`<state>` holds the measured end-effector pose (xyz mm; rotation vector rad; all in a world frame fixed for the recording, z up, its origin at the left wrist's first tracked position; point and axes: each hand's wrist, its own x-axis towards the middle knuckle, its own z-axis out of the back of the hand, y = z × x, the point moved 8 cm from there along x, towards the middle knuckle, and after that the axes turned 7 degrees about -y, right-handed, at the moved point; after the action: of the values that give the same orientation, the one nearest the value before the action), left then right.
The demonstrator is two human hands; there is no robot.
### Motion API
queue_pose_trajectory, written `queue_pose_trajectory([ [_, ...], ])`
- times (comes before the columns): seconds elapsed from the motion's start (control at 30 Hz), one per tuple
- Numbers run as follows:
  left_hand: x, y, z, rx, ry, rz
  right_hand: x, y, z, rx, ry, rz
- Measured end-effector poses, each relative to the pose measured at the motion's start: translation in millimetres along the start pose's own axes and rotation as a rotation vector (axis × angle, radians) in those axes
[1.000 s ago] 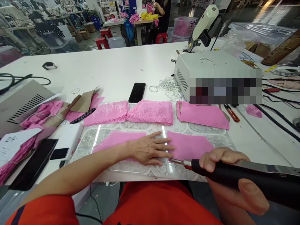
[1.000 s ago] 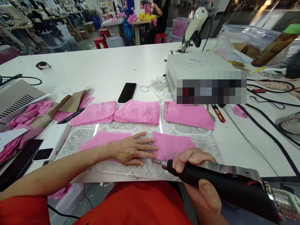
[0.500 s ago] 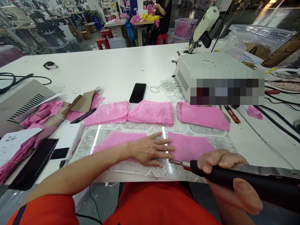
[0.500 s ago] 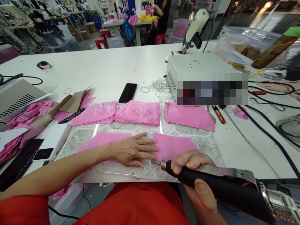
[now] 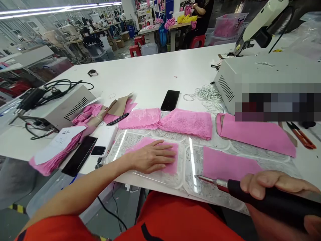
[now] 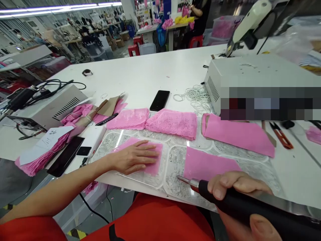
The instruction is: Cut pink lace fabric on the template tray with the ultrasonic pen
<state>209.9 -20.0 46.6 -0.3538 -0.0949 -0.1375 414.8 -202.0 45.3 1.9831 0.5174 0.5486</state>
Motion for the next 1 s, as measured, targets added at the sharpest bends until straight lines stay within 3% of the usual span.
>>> queue_pose_trajectory([
  [0.1, -22.1, 1.3, -6.8, -0.008, 0.072, 0.04, -0.9, 7.0, -31.7, 0.057, 0.121, 0.075],
  [0.2, -31.7, 1.9, -11.9, -0.011, 0.11, 0.057, -3.0, 10.6, -61.5, 0.045, 0.228, 0.063],
  [0.33, -34.4, 4.3, -12.6, -0.009, 0.074, 0.041, -7.1, 9.7, -80.5, 0.023, 0.279, 0.017],
  [0.6, -39.0, 9.6, -11.8, -0.009, 0.008, 0.013, -12.6, 3.8, -97.4, 0.044, 0.334, 0.051],
  [1.0, -36.9, 12.4, -12.7, 0.045, 0.018, -0.002, -8.9, -2.2, -99.8, 0.068, 0.304, 0.03],
])
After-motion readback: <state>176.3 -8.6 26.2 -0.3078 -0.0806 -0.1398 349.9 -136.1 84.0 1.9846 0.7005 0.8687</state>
